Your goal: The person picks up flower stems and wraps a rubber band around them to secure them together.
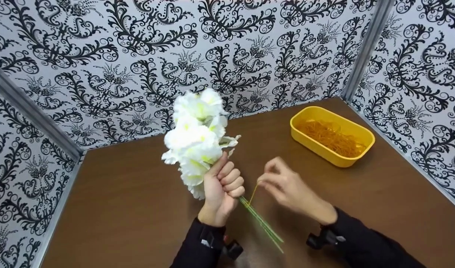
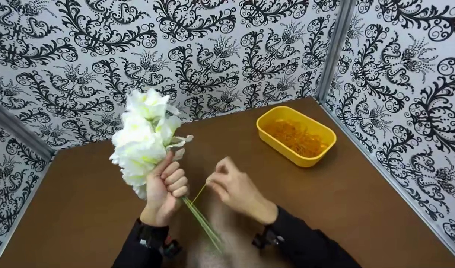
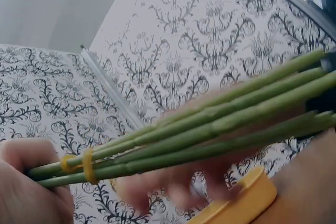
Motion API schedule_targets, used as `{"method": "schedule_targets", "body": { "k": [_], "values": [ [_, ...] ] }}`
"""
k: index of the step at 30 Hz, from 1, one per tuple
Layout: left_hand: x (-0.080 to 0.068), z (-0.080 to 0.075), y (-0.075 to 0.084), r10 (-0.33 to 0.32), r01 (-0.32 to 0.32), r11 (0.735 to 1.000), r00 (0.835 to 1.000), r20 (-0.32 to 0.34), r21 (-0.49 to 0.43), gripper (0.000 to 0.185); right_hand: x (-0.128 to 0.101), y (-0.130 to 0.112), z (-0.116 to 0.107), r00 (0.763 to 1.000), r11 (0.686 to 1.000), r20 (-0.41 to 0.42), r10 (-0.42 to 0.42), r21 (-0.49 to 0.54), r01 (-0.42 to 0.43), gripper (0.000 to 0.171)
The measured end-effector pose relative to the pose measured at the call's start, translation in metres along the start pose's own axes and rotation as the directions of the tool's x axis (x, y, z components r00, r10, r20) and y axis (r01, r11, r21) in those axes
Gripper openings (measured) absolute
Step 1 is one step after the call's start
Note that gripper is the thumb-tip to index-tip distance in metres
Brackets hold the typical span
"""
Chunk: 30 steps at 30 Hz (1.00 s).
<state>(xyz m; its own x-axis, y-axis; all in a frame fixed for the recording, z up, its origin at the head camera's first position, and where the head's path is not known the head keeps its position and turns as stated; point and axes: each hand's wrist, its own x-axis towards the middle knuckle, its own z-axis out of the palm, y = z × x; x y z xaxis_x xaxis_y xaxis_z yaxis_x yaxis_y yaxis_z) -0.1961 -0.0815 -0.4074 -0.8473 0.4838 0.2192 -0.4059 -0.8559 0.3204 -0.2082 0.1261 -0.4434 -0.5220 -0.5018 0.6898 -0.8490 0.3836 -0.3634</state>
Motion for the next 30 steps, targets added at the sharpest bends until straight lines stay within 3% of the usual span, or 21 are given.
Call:
{"method": "schedule_targets", "body": {
  "k": [4,9,12,15,18,21,25,30],
  "values": [
    [-0.003,0.000,0.000,0.140,-0.139,0.987,0.990,-0.004,-0.083,0.053,-0.014,-0.007,0.033,0.994,0.999,0.110,-0.025,0.041,0.021,0.008],
    [-0.004,-0.003,0.004,0.289,-0.307,0.946,0.943,-0.165,-0.101,0.054,-0.032,-0.034,0.057,0.979,0.990,0.169,-0.112,0.100,0.096,0.006],
    [-0.003,-0.005,0.008,0.341,-0.370,0.925,0.909,-0.240,-0.090,0.055,-0.037,-0.052,0.056,0.966,0.987,0.230,-0.122,0.133,0.093,0.008],
    [-0.001,-0.007,0.012,0.386,-0.417,0.907,0.881,-0.273,-0.062,0.055,-0.037,-0.067,0.047,0.950,0.990,0.301,-0.082,0.137,0.042,0.015],
    [0.000,-0.009,0.016,0.432,-0.455,0.890,0.854,-0.289,-0.015,0.056,-0.035,-0.077,0.035,0.949,0.996,0.308,-0.067,0.076,0.046,0.015],
    [0.001,-0.010,0.017,0.466,-0.472,0.880,0.835,-0.293,0.054,0.057,-0.033,-0.083,0.023,0.951,0.995,0.291,-0.104,0.022,0.102,0.011],
    [0.000,-0.010,0.015,0.470,-0.449,0.883,0.846,-0.250,0.141,0.055,-0.026,-0.084,0.005,0.956,0.979,0.226,-0.189,-0.029,0.201,0.009],
    [-0.002,-0.006,0.011,0.414,-0.360,0.892,0.893,-0.176,0.273,0.053,-0.012,-0.073,-0.019,0.964,0.967,0.099,-0.245,-0.046,0.251,0.005]
  ]
}}
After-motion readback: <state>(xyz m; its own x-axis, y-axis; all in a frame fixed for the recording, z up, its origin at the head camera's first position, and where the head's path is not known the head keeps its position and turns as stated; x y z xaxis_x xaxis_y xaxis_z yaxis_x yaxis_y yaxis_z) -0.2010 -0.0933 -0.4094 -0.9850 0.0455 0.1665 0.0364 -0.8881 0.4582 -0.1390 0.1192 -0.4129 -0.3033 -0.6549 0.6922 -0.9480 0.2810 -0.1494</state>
